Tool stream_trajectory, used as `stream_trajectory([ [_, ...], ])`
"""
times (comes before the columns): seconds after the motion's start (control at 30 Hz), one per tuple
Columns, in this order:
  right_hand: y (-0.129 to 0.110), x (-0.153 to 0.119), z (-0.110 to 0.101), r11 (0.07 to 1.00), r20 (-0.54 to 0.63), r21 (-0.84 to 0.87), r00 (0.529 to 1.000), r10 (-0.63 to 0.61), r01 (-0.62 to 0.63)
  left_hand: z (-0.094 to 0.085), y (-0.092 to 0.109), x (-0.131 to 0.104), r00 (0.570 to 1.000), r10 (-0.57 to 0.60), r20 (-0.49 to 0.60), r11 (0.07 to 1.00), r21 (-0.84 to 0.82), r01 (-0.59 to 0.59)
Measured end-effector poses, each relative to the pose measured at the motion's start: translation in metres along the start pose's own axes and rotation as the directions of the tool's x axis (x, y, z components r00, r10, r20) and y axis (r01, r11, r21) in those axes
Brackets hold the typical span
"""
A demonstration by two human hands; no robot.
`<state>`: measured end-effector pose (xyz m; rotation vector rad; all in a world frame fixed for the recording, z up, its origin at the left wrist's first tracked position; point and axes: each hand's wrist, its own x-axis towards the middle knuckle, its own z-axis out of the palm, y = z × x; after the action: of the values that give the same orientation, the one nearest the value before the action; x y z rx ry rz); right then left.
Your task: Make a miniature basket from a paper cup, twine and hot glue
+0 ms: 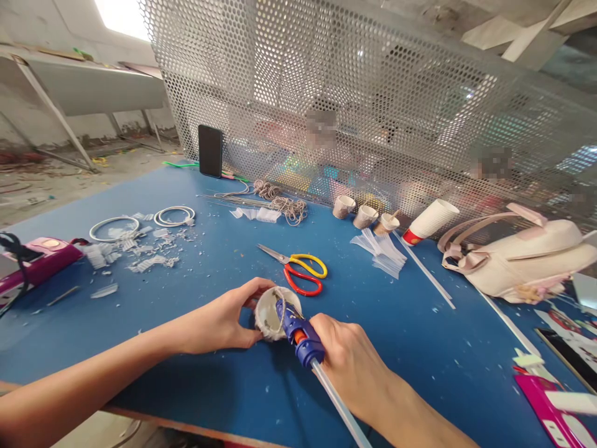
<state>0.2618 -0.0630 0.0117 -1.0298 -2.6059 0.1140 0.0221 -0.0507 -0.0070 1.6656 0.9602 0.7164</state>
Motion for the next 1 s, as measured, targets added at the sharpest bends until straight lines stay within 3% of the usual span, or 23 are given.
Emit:
stream_trajectory([
  [0.63, 0.0027, 0.0008, 0.0023, 1.000, 0.059, 0.001, 0.998, 0.025, -0.025, -0.0008, 0.0019, 0.0000, 1.000, -0.009, 0.011, 1.000, -0.013, 0.009],
  [1.0, 0.0005, -0.0006, -0.0014, 1.000, -0.012, -0.008, 1.000, 0.005, -0.005, -0.0008, 0.0031, -0.0004, 1.000, -0.017, 0.008, 1.000, -0.015, 0.017],
])
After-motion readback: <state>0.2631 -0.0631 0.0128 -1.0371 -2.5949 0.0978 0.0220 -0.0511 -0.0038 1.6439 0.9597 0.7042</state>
